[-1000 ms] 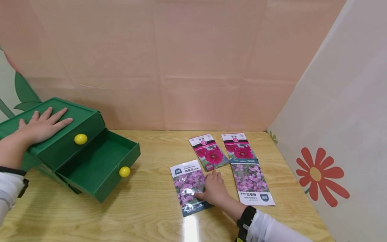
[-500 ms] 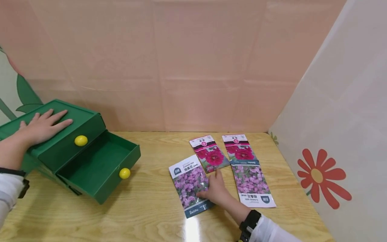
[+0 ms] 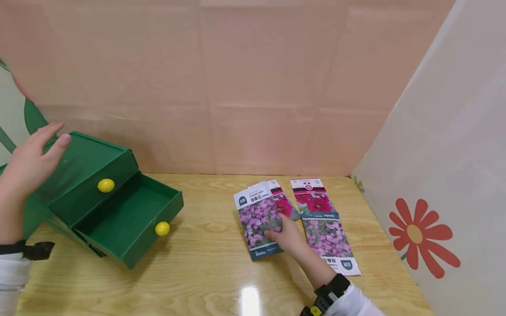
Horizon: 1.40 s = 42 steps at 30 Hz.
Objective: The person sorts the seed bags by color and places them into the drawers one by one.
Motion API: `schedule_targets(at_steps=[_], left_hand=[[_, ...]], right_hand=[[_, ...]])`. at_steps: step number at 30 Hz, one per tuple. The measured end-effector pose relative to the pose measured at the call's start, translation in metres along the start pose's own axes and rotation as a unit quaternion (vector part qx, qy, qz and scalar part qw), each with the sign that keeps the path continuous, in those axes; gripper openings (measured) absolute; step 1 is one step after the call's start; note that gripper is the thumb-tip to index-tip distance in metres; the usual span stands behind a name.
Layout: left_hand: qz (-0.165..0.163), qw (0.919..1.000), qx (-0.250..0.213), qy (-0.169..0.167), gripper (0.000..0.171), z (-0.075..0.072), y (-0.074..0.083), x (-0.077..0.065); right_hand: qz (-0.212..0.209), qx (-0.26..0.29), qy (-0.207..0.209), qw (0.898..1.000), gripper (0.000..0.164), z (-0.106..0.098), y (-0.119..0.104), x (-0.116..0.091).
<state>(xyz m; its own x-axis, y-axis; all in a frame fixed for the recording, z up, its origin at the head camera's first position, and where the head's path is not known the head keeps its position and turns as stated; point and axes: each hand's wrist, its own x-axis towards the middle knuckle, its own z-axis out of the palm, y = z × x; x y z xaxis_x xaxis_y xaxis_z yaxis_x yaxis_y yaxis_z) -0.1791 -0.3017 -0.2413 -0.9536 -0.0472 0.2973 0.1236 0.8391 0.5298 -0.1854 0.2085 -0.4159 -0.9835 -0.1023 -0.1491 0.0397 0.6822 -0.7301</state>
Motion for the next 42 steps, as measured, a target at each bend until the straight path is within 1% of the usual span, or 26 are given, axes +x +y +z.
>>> schedule_targets(at_steps=[2,4,6,8,9,11,12,15,17,18,20,22,24,26,29,31,33,35,38,41,42], left_hand=[[0.003,0.9982,-0.034,0.050,0.060,0.005,0.017,-0.014],[0.012,0.9922,-0.073,0.101,0.056,0.014,0.034,-0.030],[0.034,0.9830,-0.110,0.143,0.052,0.027,0.051,-0.044],[0.069,0.9727,-0.137,0.174,0.050,0.043,0.067,-0.056],[0.089,0.9681,-0.146,0.184,0.050,0.051,0.074,-0.062],[0.124,0.9618,-0.160,0.184,0.050,0.067,0.087,-0.071],[0.136,0.9597,-0.168,0.179,0.050,0.075,0.093,-0.076],[0.155,0.9555,-0.196,0.157,0.052,0.102,0.107,-0.087],[0.153,0.9538,-0.213,0.147,0.054,0.121,0.114,-0.093],[0.151,0.9515,-0.225,0.145,0.054,0.131,0.117,-0.095],[0.150,0.9441,-0.256,0.143,0.052,0.149,0.121,-0.098],[0.133,0.9368,-0.297,0.128,0.049,0.165,0.126,-0.100],[0.108,0.9240,-0.354,0.096,0.046,0.177,0.129,-0.102],[0.069,0.9111,-0.403,0.050,0.048,0.186,0.133,-0.103],[0.010,0.8839,-0.467,-0.013,0.055,0.195,0.137,-0.104],[-0.021,0.8655,-0.499,-0.043,0.059,0.198,0.139,-0.103],[-0.049,0.8462,-0.527,-0.060,0.060,0.201,0.140,-0.104],[-0.077,0.8304,-0.547,-0.076,0.062,0.202,0.141,-0.104],[-0.106,0.8029,-0.579,-0.092,0.060,0.204,0.143,-0.104],[-0.124,0.7824,-0.602,-0.099,0.056,0.207,0.145,-0.103],[-0.129,0.7791,-0.605,-0.100,0.054,0.208,0.146,-0.102]], right_hand=[[0.004,0.023,-0.001,1.000,0.070,0.001,-0.004,-0.001],[0.014,0.056,-0.004,0.998,0.074,0.002,-0.010,-0.003],[0.032,0.086,-0.008,0.996,0.083,0.001,-0.017,-0.006],[0.045,0.115,-0.005,0.992,0.088,0.001,-0.026,-0.009],[0.043,0.131,-0.001,0.990,0.084,0.001,-0.029,-0.010],[0.042,0.159,0.004,0.986,0.072,0.003,-0.036,-0.012],[0.036,0.177,0.005,0.983,0.063,0.005,-0.040,-0.015],[0.017,0.226,-0.001,0.974,0.039,0.011,-0.048,-0.022],[0.000,0.241,-0.009,0.970,0.038,0.014,-0.053,-0.028],[-0.008,0.247,-0.012,0.969,0.039,0.015,-0.057,-0.030],[-0.032,0.246,-0.017,0.969,0.043,0.016,-0.064,-0.033],[-0.049,0.245,-0.022,0.968,0.044,0.016,-0.071,-0.036],[-0.056,0.246,-0.030,0.967,0.046,0.017,-0.076,-0.038],[-0.058,0.248,-0.036,0.966,0.046,0.018,-0.079,-0.040],[-0.064,0.243,-0.040,0.967,0.048,0.018,-0.080,-0.043],[-0.073,0.236,-0.042,0.968,0.049,0.017,-0.079,-0.044],[-0.083,0.228,-0.048,0.969,0.051,0.016,-0.078,-0.045],[-0.092,0.224,-0.057,0.969,0.053,0.015,-0.077,-0.046],[-0.097,0.221,-0.062,0.968,0.053,0.014,-0.076,-0.046],[-0.096,0.221,-0.060,0.969,0.052,0.014,-0.076,-0.045],[-0.094,0.222,-0.062,0.969,0.053,0.013,-0.076,-0.045]])
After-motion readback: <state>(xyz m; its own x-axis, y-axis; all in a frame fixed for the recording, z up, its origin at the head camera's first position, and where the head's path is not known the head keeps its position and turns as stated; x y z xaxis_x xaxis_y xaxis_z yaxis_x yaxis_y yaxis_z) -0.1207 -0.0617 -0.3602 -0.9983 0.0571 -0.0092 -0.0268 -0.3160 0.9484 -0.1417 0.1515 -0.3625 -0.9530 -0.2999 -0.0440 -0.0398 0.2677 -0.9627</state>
